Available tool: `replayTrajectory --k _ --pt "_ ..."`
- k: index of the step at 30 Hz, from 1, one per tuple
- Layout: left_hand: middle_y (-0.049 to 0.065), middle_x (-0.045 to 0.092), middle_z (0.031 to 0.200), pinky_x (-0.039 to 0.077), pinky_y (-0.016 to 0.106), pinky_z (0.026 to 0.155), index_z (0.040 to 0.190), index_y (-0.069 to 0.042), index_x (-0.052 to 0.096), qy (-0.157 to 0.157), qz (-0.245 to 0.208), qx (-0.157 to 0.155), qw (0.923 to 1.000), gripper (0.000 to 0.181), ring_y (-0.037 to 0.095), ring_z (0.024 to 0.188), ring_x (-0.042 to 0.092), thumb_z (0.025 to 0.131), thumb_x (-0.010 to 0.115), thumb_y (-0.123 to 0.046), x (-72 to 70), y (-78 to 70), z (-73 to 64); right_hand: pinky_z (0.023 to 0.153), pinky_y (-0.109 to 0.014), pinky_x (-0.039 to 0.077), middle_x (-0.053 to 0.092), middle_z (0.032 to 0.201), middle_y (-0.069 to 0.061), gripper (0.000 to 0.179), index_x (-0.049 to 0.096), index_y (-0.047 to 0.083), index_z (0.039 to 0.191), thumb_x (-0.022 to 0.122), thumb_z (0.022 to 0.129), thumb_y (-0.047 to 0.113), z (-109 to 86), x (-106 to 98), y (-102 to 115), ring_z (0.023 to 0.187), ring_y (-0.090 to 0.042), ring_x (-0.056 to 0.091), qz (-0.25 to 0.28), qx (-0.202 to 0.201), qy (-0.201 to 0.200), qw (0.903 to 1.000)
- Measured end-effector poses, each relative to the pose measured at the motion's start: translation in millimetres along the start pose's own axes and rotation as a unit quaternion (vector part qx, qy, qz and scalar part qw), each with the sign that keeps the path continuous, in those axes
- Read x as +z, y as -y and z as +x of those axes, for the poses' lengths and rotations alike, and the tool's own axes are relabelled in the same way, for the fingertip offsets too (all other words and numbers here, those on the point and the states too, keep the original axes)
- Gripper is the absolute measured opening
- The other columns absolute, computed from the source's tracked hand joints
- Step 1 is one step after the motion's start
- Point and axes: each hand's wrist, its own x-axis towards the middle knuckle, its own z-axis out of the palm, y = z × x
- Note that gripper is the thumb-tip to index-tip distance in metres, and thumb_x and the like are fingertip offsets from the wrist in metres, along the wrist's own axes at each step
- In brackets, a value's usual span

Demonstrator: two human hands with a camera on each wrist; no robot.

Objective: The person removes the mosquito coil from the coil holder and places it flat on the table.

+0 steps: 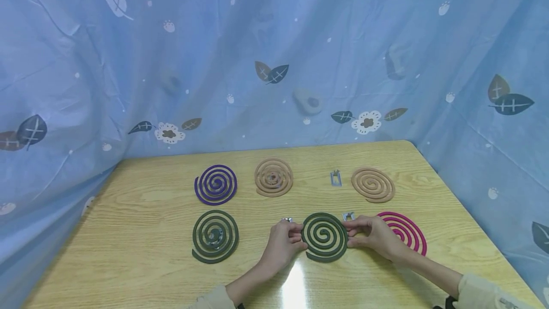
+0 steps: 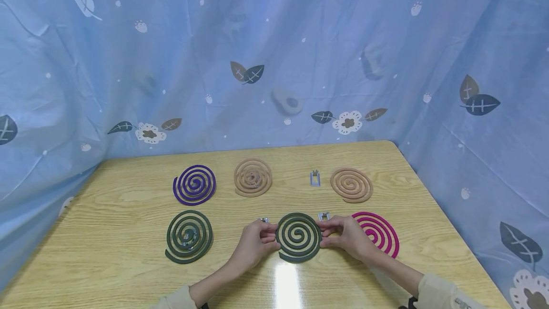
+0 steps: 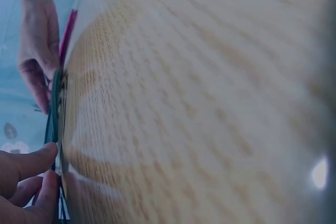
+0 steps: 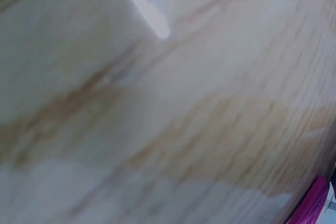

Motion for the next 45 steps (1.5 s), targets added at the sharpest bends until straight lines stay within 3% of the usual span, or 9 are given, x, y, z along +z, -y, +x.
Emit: replayTrajectory --k 5,23,33,45 --pt "0.016 0.061 0.095 0.057 0.017 0.074 0.102 0.017 0.063 0.001 -0.001 -0.001 1.0000 0.037 0.023 0.083 0.064 0.068 0.077 0.014 -0.3 -0.6 -0.6 0.076 -0.013 0.051 0.070 0.087 -0.013 0.045 0.064 -0.014 0.110 0.080 0.072 0.005 0.2 0.8 0.3 0.079 -0.004 0.063 -0.015 0.001 -0.003 0.9999" --pt "0.014 0.060 0.094 0.057 0.016 0.073 0.103 0.016 0.063 0.001 -0.001 0.002 1.0000 0.038 0.021 0.082 0.064 0.068 0.077 0.014 -1.0 -0.2 -1.9 0.073 -0.015 0.055 0.068 0.091 -0.020 0.045 0.061 -0.018 0.110 0.079 0.073 0.000 1.3 2.2 -1.9 0.081 -0.003 0.063 0.016 0.001 0.009 0.9998" --pt "0.012 0.061 0.090 0.056 0.014 0.069 0.103 0.016 0.064 0.003 0.022 -0.010 0.9997 0.037 0.014 0.078 0.063 0.068 0.077 0.015 -1.2 -0.1 0.6 0.074 -0.014 0.054 0.069 0.093 -0.016 0.049 0.060 -0.014 0.116 0.079 0.076 0.007 1.2 -0.5 -0.1 0.083 -0.005 0.063 0.041 0.063 0.029 0.9967" --pt "0.012 0.060 0.090 0.056 0.013 0.069 0.103 0.016 0.064 0.000 0.025 -0.008 0.9996 0.037 0.014 0.078 0.063 0.069 0.077 0.014 0.0 -0.6 2.5 0.076 -0.014 0.052 0.068 0.094 -0.015 0.047 0.059 -0.014 0.117 0.077 0.078 0.005 2.3 -3.4 5.2 0.085 -0.005 0.063 0.035 0.067 0.041 0.9963"
